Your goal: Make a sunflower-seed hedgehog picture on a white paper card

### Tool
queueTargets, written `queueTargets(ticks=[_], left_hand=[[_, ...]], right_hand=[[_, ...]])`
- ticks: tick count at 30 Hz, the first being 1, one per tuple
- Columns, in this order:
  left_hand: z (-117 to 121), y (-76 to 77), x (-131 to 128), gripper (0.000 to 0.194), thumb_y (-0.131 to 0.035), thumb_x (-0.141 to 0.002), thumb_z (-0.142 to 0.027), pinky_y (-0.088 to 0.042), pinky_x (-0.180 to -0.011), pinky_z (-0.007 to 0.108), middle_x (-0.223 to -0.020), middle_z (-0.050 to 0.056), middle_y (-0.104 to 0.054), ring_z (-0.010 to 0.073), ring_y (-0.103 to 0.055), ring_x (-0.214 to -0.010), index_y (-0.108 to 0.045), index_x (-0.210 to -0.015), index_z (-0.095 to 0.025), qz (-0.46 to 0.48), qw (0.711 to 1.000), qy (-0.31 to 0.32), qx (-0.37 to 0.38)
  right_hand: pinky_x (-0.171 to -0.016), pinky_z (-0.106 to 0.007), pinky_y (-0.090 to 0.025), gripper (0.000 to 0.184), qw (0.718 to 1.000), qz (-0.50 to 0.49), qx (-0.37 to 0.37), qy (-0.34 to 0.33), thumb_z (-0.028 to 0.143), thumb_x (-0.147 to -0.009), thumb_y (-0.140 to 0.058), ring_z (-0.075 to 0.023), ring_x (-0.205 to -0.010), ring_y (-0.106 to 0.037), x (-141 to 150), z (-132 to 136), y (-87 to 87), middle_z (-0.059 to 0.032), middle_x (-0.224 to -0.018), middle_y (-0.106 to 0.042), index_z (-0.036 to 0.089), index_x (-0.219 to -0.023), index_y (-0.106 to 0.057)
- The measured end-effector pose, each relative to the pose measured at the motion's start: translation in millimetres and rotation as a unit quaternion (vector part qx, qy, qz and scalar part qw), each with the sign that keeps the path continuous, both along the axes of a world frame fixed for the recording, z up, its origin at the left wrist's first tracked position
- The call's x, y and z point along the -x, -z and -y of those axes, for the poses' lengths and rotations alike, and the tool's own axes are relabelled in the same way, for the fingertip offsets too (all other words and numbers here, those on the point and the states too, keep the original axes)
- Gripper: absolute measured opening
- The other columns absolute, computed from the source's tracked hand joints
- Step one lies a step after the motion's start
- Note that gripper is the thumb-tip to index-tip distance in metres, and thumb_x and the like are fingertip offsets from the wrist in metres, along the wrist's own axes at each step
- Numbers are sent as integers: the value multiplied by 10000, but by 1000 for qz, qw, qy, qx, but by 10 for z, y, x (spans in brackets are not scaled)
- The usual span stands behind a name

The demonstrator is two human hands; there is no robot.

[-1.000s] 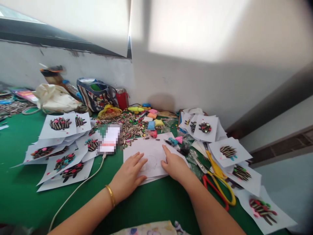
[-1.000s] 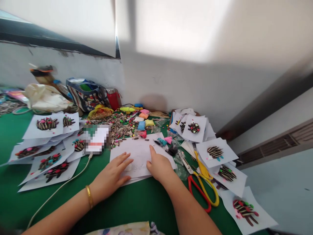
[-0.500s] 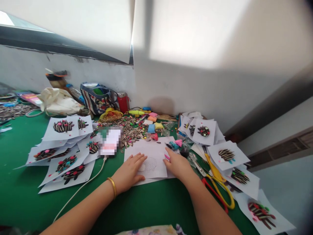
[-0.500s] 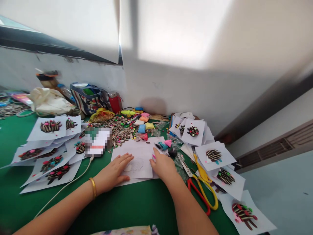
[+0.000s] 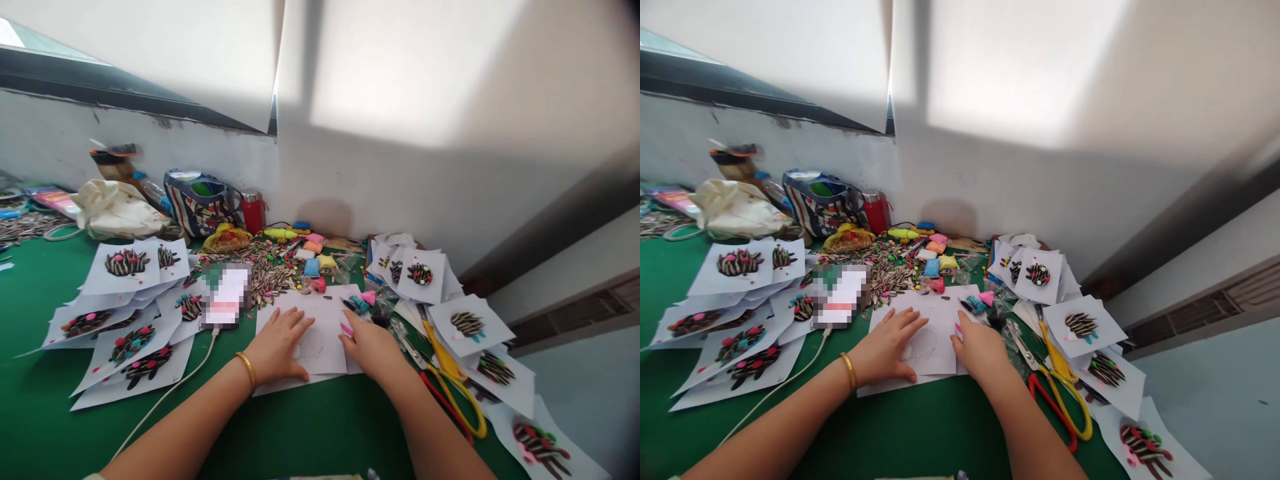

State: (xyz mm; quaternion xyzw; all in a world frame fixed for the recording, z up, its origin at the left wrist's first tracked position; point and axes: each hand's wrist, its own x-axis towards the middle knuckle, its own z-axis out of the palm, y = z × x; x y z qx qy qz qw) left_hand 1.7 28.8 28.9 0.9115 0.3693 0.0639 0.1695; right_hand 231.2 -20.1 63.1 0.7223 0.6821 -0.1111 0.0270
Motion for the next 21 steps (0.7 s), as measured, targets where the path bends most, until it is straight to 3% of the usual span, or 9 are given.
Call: queueTargets(ticks=[7, 13, 21], left_hand=[[57, 51, -41, 1069, -812, -555, -596, -32, -1147, 647, -1495, 159, -414, 374, -270, -1425, -347, -1459, -266, -1, 999, 5, -35], [55, 95, -105, 1023, -784, -617, -584, -62, -1159, 626, -1539, 160, -339, 364, -225, -1445, -326, -1473, -261, 27, 998, 0, -55], [8, 136, -38, 846, -694, -750, -550, -163, -1175, 577, -1502, 144, -408, 324, -304, -1421, -361, -1454, -219, 84, 995, -9, -48]], right_hand=[[-669, -305, -434, 471, 1000, 14, -8, -6, 414, -919, -473, -263, -894, -691, -48, 23, -136, -96, -1009, -738, 233, -1353, -512], [-653, -289, -410, 459, 1000, 8, -11, 2, 408, -910, -494, -232, -854, -689, -103, 6, -106, -67, -994, -742, 262, -1345, -522], [-602, -281, -362, 406, 992, 5, -63, 106, 375, -900, -495, -212, -825, -671, -543, -116, -126, -22, -985, -740, 307, -1294, -570]])
